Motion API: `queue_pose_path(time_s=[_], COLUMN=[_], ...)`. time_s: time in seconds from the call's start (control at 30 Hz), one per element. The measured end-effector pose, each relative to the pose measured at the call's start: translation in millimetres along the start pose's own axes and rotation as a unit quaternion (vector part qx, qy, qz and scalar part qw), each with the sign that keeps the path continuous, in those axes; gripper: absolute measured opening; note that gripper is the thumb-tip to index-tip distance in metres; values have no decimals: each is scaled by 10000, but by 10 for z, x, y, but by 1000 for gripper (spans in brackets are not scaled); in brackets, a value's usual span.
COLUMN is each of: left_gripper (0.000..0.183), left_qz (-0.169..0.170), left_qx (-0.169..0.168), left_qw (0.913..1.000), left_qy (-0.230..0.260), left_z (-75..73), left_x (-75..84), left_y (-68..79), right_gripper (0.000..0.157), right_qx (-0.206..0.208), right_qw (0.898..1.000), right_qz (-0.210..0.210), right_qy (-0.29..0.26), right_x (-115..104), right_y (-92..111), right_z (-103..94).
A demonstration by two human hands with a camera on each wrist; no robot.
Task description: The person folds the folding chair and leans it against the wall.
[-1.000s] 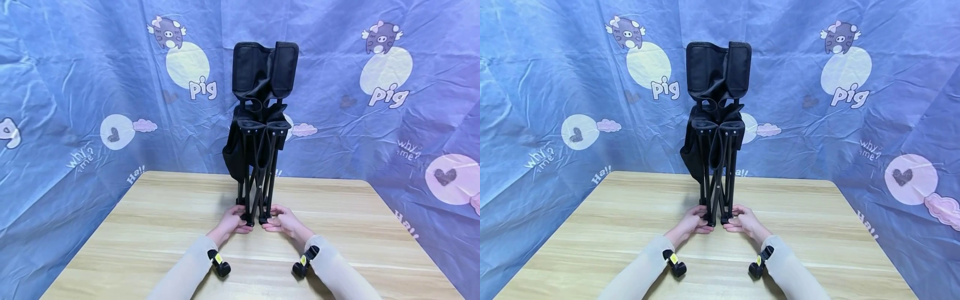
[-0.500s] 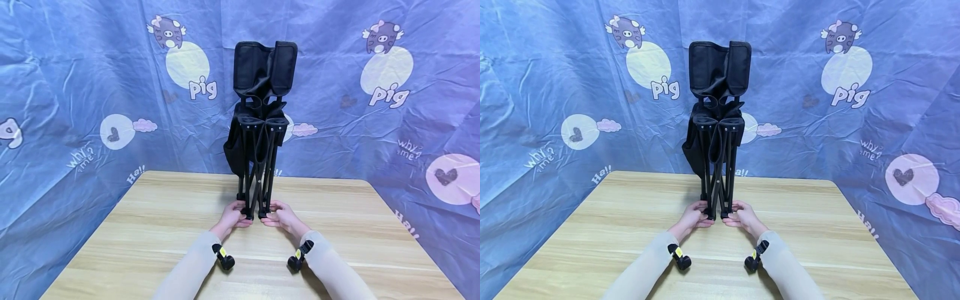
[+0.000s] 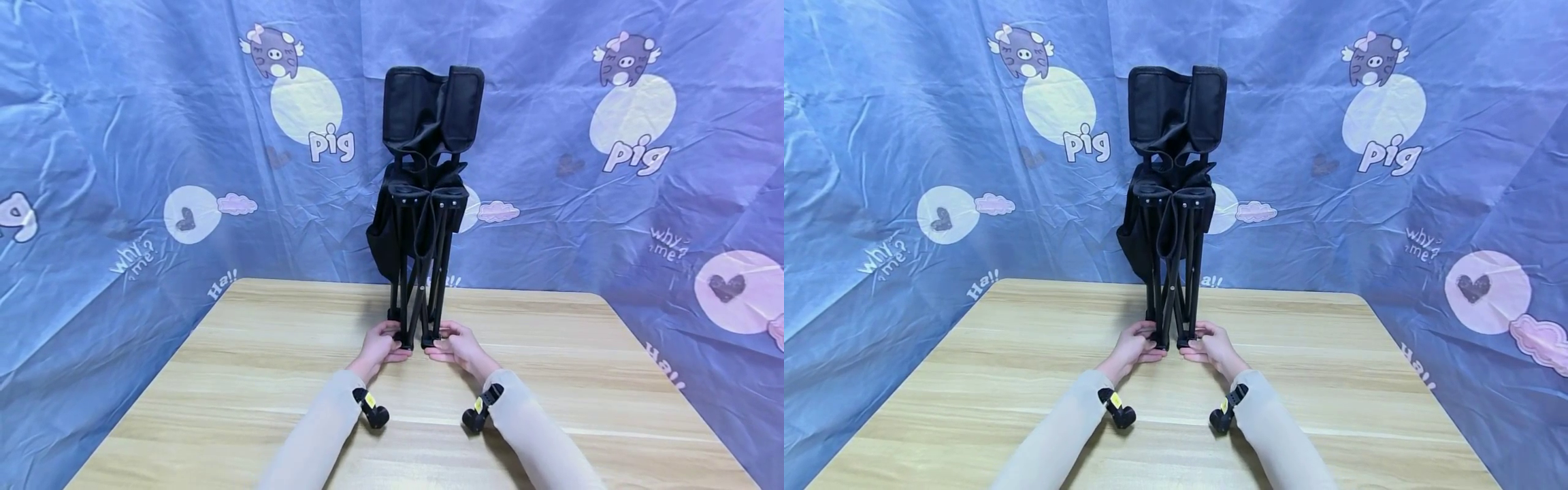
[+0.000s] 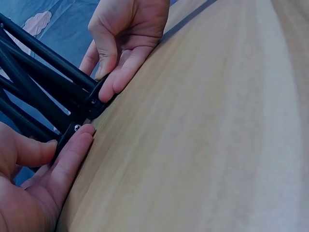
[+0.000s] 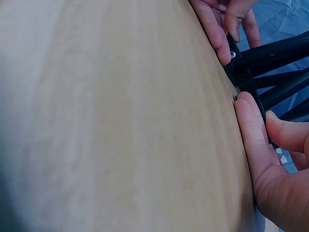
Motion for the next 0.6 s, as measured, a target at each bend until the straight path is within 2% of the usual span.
queue_pose_path(time_s=[0.6], left_gripper=[44], left_qz=[93], left_qx=[373], left_qw=[9992], left_qy=[122], left_z=[14], left_x=[1], left_y=[-126], right_gripper=[49], right_qx=[182], right_qw=[9996], right_qz=[-225], right_qy=[-46], right_x=[7], right_y=[-133], right_z=[26])
Point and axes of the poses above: each hand's wrist, its own y-axis away from the middle knuckle, its own z-axis out of the palm, x = y × z, the point moved 1 cm from there along -y, towards the middle knuckle, and after that the axes turned 14 degrees about -y, right-handed, at the moved point
